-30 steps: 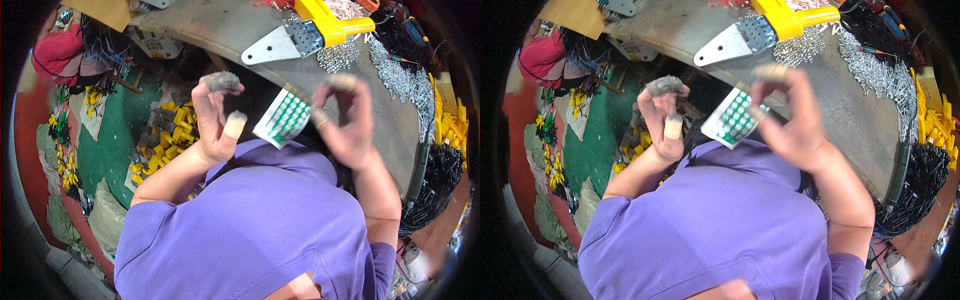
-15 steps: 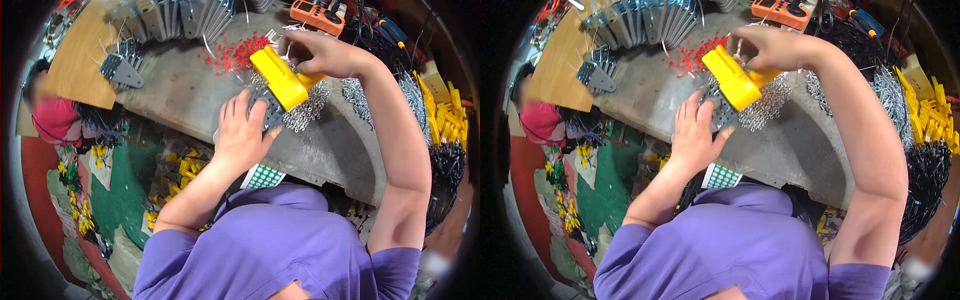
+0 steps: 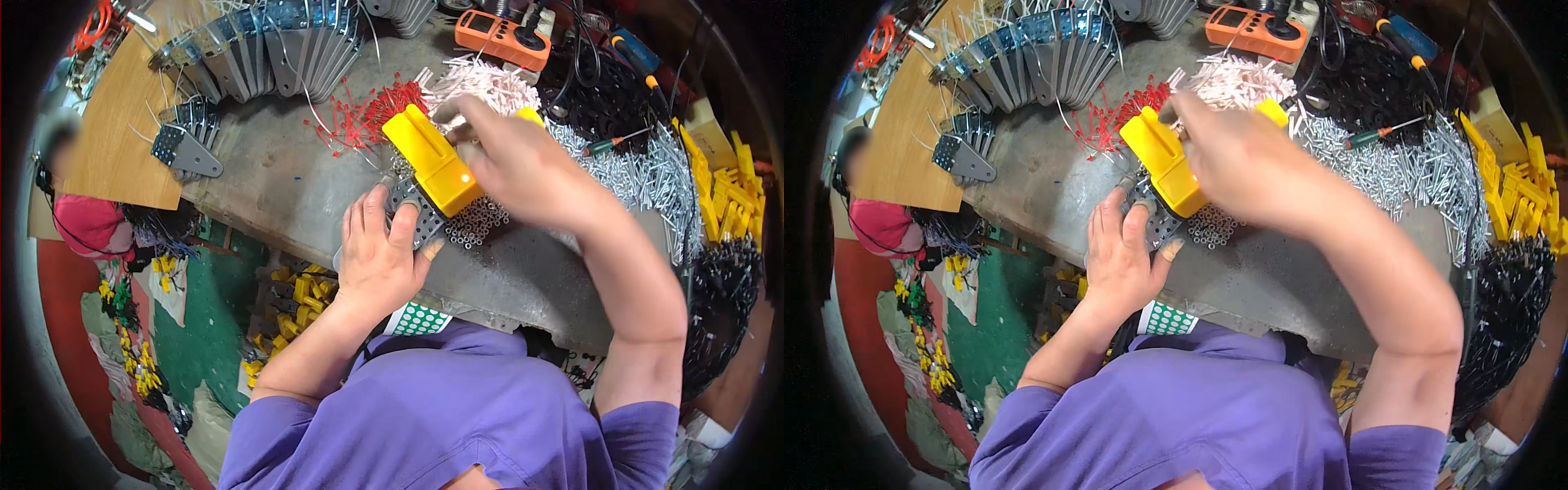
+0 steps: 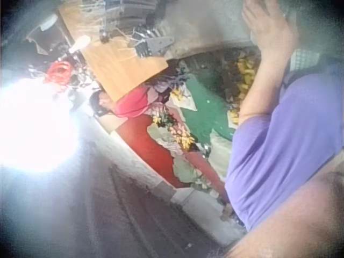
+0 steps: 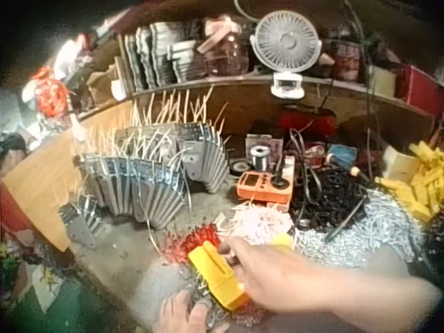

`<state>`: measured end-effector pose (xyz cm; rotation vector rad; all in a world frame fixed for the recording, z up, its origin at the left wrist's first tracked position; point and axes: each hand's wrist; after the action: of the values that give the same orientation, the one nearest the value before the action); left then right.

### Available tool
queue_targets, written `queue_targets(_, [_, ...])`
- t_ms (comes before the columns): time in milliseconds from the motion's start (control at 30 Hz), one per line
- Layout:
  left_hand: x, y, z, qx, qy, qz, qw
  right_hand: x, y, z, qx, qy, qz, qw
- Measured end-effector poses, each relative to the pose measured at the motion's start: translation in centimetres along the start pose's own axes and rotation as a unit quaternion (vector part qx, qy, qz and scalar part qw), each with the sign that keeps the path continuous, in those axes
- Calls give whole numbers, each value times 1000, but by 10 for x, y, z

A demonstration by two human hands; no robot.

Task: The person assembles electrical components into a yellow plastic housing at a workbench by soldering electrical wires and small pins to a metal heating element, then securing the assembly with screws using an electric screwdriver.

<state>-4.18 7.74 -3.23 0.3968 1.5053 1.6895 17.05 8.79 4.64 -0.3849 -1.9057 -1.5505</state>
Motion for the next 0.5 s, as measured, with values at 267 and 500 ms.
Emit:
queue_targets(267, [4, -1, -5, -9, -8, -10, 1000, -38, 77, 3, -406, 57, -344, 845])
queue_targets(500, [-3, -4, -8, -33, 10, -37, 999, -114, 122, 27, -193, 37, 491, 849])
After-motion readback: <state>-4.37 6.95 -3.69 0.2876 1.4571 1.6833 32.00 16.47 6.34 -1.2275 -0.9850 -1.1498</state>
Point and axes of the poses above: each hand's wrist, its own z-axis towards the middle knuckle, its own y-axis out of the back of the hand, x = y × z, and after that the axes turned 12 degrees about x, right-handed
